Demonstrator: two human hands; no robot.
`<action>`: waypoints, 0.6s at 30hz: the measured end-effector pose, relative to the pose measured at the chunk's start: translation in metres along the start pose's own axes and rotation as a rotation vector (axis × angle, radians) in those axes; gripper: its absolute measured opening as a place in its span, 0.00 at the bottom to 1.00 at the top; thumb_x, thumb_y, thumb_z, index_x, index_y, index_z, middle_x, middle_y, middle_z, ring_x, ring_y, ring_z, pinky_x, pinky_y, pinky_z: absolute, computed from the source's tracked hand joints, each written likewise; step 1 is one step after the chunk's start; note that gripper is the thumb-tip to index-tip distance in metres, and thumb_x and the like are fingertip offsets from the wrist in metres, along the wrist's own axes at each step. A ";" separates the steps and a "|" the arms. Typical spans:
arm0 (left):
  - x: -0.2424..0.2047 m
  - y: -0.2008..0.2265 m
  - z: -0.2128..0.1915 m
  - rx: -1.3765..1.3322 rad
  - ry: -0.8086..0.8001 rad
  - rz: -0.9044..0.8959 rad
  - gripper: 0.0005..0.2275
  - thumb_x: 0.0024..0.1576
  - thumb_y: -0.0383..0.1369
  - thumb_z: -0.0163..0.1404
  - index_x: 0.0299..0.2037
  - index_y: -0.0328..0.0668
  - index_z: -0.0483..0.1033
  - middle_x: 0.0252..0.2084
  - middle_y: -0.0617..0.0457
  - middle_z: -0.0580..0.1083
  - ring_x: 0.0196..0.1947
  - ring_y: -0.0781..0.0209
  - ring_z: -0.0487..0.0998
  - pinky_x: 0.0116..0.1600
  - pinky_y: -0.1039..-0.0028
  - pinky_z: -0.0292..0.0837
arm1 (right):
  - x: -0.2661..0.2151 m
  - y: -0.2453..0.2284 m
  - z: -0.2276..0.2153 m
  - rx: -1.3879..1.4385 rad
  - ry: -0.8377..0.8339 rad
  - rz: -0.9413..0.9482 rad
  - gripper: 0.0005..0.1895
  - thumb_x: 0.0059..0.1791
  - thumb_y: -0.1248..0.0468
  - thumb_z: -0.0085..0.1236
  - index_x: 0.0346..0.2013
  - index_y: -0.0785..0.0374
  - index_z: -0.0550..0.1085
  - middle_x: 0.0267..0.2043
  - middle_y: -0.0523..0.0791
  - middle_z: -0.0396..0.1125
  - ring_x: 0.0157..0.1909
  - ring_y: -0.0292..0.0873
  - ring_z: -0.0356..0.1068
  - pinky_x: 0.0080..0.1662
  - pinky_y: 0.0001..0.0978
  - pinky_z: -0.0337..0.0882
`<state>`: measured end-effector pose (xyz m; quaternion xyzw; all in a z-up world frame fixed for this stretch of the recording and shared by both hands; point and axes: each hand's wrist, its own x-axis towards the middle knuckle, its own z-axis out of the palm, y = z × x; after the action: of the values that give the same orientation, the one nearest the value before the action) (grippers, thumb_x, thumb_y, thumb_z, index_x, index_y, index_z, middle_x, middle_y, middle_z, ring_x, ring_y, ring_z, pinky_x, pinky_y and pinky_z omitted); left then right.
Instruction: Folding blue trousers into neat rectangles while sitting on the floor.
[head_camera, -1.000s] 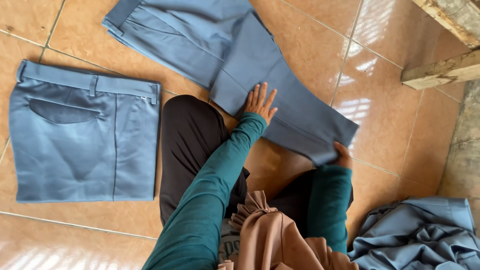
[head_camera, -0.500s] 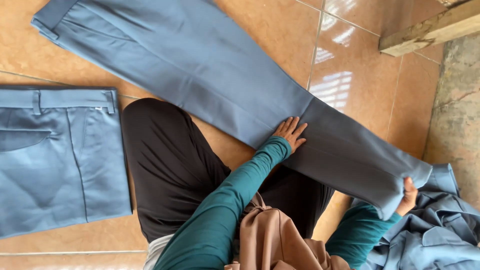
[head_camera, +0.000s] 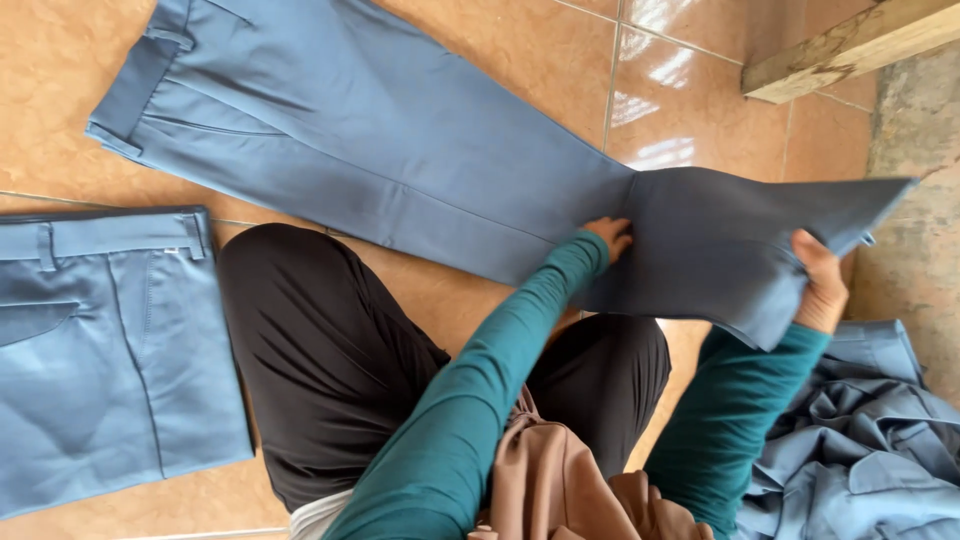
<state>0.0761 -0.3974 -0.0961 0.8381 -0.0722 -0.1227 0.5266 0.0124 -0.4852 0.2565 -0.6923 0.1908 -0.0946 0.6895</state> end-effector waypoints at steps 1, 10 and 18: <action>-0.004 -0.014 -0.025 0.006 -0.003 -0.006 0.22 0.59 0.46 0.44 0.63 0.53 0.70 0.56 0.45 0.74 0.51 0.41 0.77 0.57 0.57 0.73 | 0.014 0.019 0.009 0.005 0.000 0.008 0.32 0.41 0.60 0.66 0.60 0.61 0.73 0.52 0.42 0.74 0.51 0.37 0.73 0.63 0.28 0.73; -0.078 -0.208 -0.276 -0.773 -0.082 -0.565 0.44 0.56 0.73 0.20 0.70 0.50 0.65 0.72 0.36 0.60 0.72 0.35 0.57 0.78 0.58 0.49 | -0.070 0.104 0.212 -0.016 -0.486 0.152 0.13 0.50 0.65 0.64 0.47 0.59 0.72 0.42 0.47 0.67 0.40 0.44 0.72 0.37 0.41 0.81; -0.113 -0.157 -0.294 0.148 0.129 -0.713 0.33 0.55 0.50 0.57 0.71 0.63 0.60 0.65 0.49 0.71 0.63 0.52 0.72 0.66 0.63 0.70 | 0.008 0.250 0.094 -0.599 -0.135 0.075 0.15 0.50 0.61 0.65 0.50 0.58 0.77 0.44 0.54 0.71 0.42 0.49 0.74 0.34 0.41 0.81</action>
<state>0.0490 -0.0460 -0.1006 0.8525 0.2490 -0.2398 0.3921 0.0232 -0.3962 0.0052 -0.8619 0.1893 0.0378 0.4689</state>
